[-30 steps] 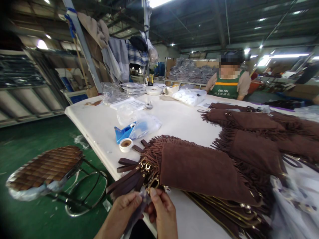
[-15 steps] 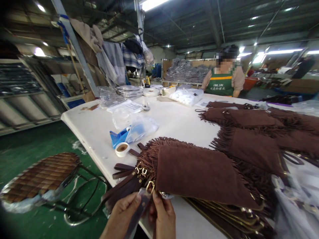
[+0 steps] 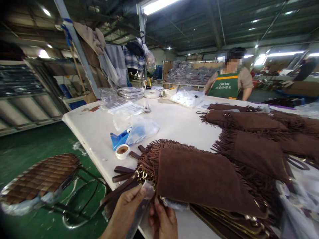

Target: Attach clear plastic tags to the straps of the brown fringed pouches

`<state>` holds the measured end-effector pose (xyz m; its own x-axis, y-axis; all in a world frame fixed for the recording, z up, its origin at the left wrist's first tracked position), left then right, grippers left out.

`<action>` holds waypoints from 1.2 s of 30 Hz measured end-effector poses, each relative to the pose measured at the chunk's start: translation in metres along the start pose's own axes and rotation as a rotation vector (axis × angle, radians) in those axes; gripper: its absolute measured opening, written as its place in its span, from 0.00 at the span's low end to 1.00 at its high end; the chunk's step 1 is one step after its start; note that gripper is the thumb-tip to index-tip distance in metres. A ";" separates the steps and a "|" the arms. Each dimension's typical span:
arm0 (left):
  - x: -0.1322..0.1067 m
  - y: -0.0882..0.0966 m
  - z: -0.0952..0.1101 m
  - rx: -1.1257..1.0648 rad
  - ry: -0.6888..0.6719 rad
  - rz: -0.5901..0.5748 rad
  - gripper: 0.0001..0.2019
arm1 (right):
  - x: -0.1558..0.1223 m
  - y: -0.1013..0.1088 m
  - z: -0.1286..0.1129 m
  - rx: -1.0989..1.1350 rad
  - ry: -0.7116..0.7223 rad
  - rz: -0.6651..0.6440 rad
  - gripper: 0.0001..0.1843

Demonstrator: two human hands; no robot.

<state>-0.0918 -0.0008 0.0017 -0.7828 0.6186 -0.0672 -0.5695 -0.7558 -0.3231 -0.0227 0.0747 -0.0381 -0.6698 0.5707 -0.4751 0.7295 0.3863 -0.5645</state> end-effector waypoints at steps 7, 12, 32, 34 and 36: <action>-0.001 -0.001 0.000 0.070 0.059 0.040 0.22 | -0.007 0.004 0.007 -0.111 0.084 0.051 0.31; -0.005 -0.002 -0.008 0.061 0.032 0.067 0.21 | -0.014 0.000 0.003 -0.262 0.109 0.066 0.32; -0.017 0.007 -0.018 -0.411 0.178 0.110 0.16 | -0.008 0.003 -0.010 -0.408 0.108 0.044 0.26; -0.013 0.004 -0.019 -0.403 0.162 0.135 0.17 | -0.010 0.003 -0.012 -0.442 0.167 0.068 0.25; -0.012 0.000 -0.019 -0.396 0.158 0.135 0.18 | -0.014 0.004 -0.013 -0.488 0.228 0.089 0.24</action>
<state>-0.0781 -0.0041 -0.0159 -0.7781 0.5685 -0.2672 -0.3006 -0.7106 -0.6362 -0.0087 0.0773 -0.0245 -0.5946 0.7385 -0.3180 0.7983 0.5893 -0.1243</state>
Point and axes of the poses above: each hand's wrist, its own x-axis towards the middle knuckle, its own y-axis out of the back of the hand, z = x × y, the point moved 1 cm from there along x, towards the middle knuckle, and after that the axes turned 5 degrees about -y, right-handed, at the moved point
